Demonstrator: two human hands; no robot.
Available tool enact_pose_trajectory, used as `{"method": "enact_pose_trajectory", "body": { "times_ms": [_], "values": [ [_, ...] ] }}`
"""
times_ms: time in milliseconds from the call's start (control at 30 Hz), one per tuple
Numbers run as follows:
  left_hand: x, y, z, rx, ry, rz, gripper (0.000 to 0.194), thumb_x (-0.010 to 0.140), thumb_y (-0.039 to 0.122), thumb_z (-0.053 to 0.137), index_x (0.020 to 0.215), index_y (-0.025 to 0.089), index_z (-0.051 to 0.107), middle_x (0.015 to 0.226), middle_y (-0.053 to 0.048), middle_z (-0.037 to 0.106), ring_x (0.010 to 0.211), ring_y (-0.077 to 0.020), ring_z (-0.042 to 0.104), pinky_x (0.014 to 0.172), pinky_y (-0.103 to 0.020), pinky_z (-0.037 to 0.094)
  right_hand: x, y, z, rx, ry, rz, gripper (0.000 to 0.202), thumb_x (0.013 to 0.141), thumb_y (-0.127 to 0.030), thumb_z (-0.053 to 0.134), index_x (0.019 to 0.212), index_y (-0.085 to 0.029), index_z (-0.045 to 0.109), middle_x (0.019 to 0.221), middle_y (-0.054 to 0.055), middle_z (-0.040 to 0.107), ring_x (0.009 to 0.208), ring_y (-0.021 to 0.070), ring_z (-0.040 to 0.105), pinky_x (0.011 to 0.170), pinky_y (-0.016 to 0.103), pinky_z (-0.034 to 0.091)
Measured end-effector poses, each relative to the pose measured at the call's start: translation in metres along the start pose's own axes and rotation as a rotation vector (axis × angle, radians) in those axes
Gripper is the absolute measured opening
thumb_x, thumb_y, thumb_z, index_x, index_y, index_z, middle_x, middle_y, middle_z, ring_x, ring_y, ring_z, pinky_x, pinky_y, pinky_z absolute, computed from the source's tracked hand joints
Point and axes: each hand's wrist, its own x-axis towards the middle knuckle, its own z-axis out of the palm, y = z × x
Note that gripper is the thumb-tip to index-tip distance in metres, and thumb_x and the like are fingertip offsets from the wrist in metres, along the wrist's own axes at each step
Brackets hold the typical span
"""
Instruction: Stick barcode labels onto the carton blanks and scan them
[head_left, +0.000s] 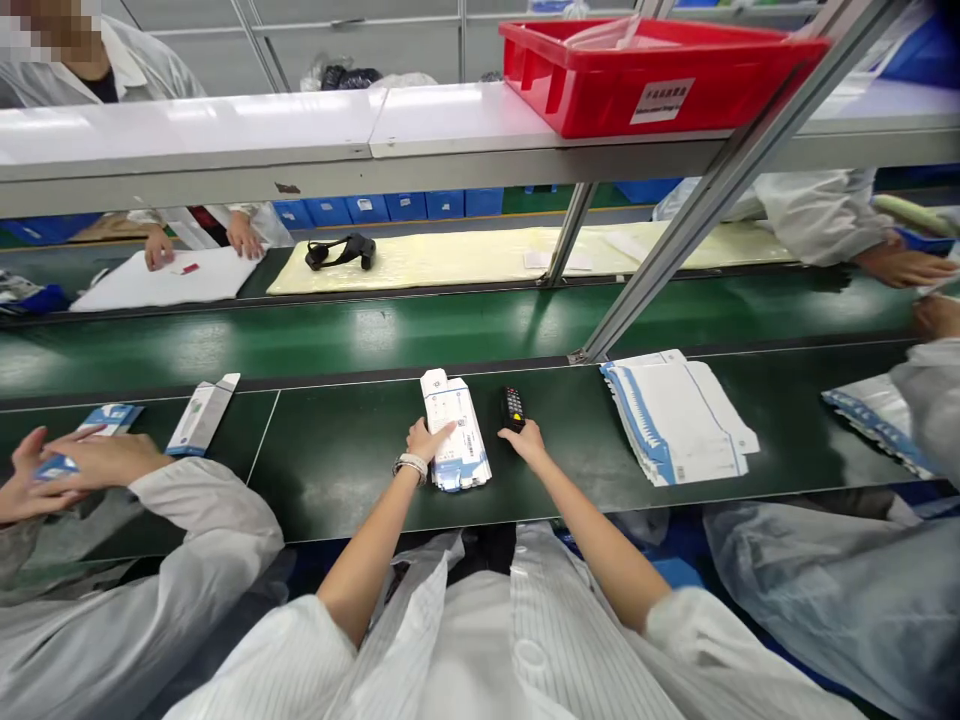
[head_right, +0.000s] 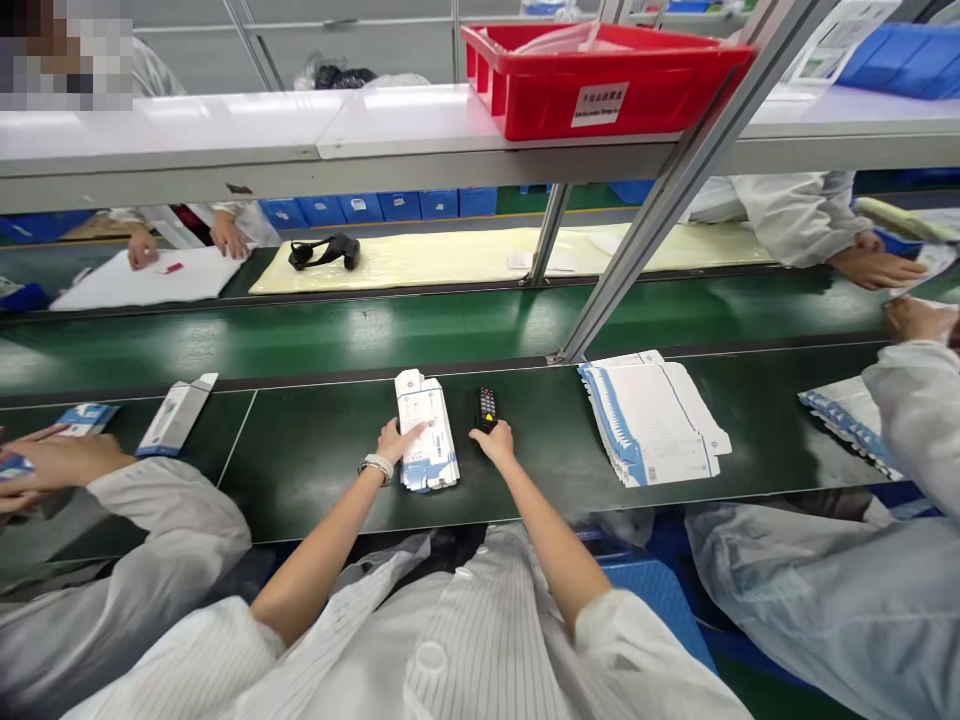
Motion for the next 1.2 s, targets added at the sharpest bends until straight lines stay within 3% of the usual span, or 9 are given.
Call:
{"method": "enact_pose_trajectory", "body": {
  "times_ms": [100, 167, 300, 467, 633, 733, 833, 1033, 1200],
  "values": [
    [-0.028, 0.019, 0.001, -0.135, 0.086, 0.107, 0.072, 0.073, 0.040, 0.062, 0.133, 0.022, 0.028, 0.146, -0.012, 0.019, 0.133, -0.0302, 0.019, 0.108, -0.049, 0.019, -0.023, 0.003, -0.029, 0.098, -0.051, -0.098, 0.057, 0.065, -0.036, 0.063, 0.115, -0.015, 0.044, 0.111, 0.010, 0.056, 0.102, 0.0244, 0.054, 0.088, 0.037, 0.043],
    [-0.051, 0.035, 0.006, -0.260, 0.039, 0.173, 0.079, 0.071, 0.046, 0.062, 0.135, 0.024, 0.023, 0.143, -0.012, 0.027, 0.130, -0.0284, 0.029, 0.106, -0.045, 0.025, -0.043, -0.005, -0.041, 0.161, -0.107, -0.245, 0.063, 0.064, -0.036, 0.065, 0.120, -0.019, 0.040, 0.115, 0.007, 0.054, 0.105, 0.0227, 0.052, 0.092, 0.038, 0.041],
    [-0.094, 0.064, 0.025, -0.496, -0.154, 0.208, 0.069, 0.064, 0.045, 0.068, 0.123, 0.019, 0.044, 0.119, -0.012, 0.056, 0.109, -0.0282, 0.053, 0.095, -0.044, 0.040, -0.078, -0.051, -0.043, 0.198, -0.302, -0.732, 0.069, 0.060, -0.029, 0.071, 0.123, -0.022, 0.041, 0.117, 0.008, 0.046, 0.111, 0.0232, 0.047, 0.097, 0.038, 0.037],
    [-0.118, 0.082, 0.033, -0.700, -0.006, 0.204, 0.038, 0.068, 0.025, 0.064, 0.105, 0.020, 0.053, 0.110, -0.008, 0.062, 0.107, -0.0262, 0.055, 0.096, -0.044, 0.041, -0.084, -0.086, -0.035, 0.184, -0.534, -0.997, 0.080, 0.061, -0.032, 0.072, 0.132, -0.024, 0.035, 0.118, 0.008, 0.041, 0.115, 0.0229, 0.042, 0.101, 0.036, 0.035],
    [-0.128, 0.101, 0.013, -0.786, 0.331, 0.290, 0.029, 0.071, 0.021, 0.058, 0.099, 0.026, 0.051, 0.085, 0.002, 0.061, 0.086, -0.0189, 0.062, 0.087, -0.044, 0.047, -0.023, -0.056, -0.037, 0.287, -0.357, -0.697, 0.058, 0.078, -0.041, 0.054, 0.130, -0.024, 0.034, 0.118, 0.009, 0.043, 0.108, 0.0205, 0.048, 0.090, 0.035, 0.043],
    [-0.134, 0.126, 0.003, -0.648, 0.620, 0.516, 0.042, 0.070, 0.017, 0.060, 0.109, 0.025, 0.047, 0.086, 0.001, 0.058, 0.078, -0.0193, 0.063, 0.080, -0.044, 0.051, 0.024, -0.044, -0.027, 0.110, -0.348, -0.461, 0.040, 0.082, -0.043, 0.044, 0.115, -0.019, 0.049, 0.110, 0.009, 0.050, 0.093, 0.0187, 0.054, 0.082, 0.034, 0.046],
    [-0.131, 0.147, 0.006, -0.417, 0.835, 0.715, 0.057, 0.068, 0.014, 0.063, 0.121, 0.020, 0.042, 0.088, -0.002, 0.059, 0.081, -0.0210, 0.063, 0.085, -0.049, 0.048, 0.054, -0.052, -0.004, -0.004, -0.406, -0.413, 0.039, 0.079, -0.043, 0.048, 0.108, -0.017, 0.053, 0.103, 0.009, 0.053, 0.081, 0.0175, 0.057, 0.079, 0.036, 0.045],
    [-0.112, 0.158, 0.027, -0.165, 0.860, 0.932, 0.052, 0.072, 0.013, 0.060, 0.120, 0.018, 0.039, 0.107, -0.010, 0.059, 0.077, -0.0193, 0.064, 0.073, -0.043, 0.054, 0.063, -0.078, 0.039, -0.158, -0.412, -0.352, 0.052, 0.064, -0.046, 0.064, 0.104, -0.016, 0.048, 0.101, 0.008, 0.054, 0.088, 0.0232, 0.056, 0.075, 0.037, 0.044],
    [-0.104, 0.154, 0.030, -0.177, 0.842, 0.977, 0.072, 0.071, 0.012, 0.061, 0.128, 0.025, 0.020, 0.106, -0.008, 0.054, 0.066, -0.0144, 0.062, 0.069, -0.043, 0.055, 0.055, -0.073, 0.043, -0.214, -0.374, -0.321, 0.052, 0.065, -0.038, 0.064, 0.108, -0.017, 0.042, 0.098, 0.007, 0.053, 0.085, 0.0228, 0.056, 0.069, 0.034, 0.044]
  ]
}}
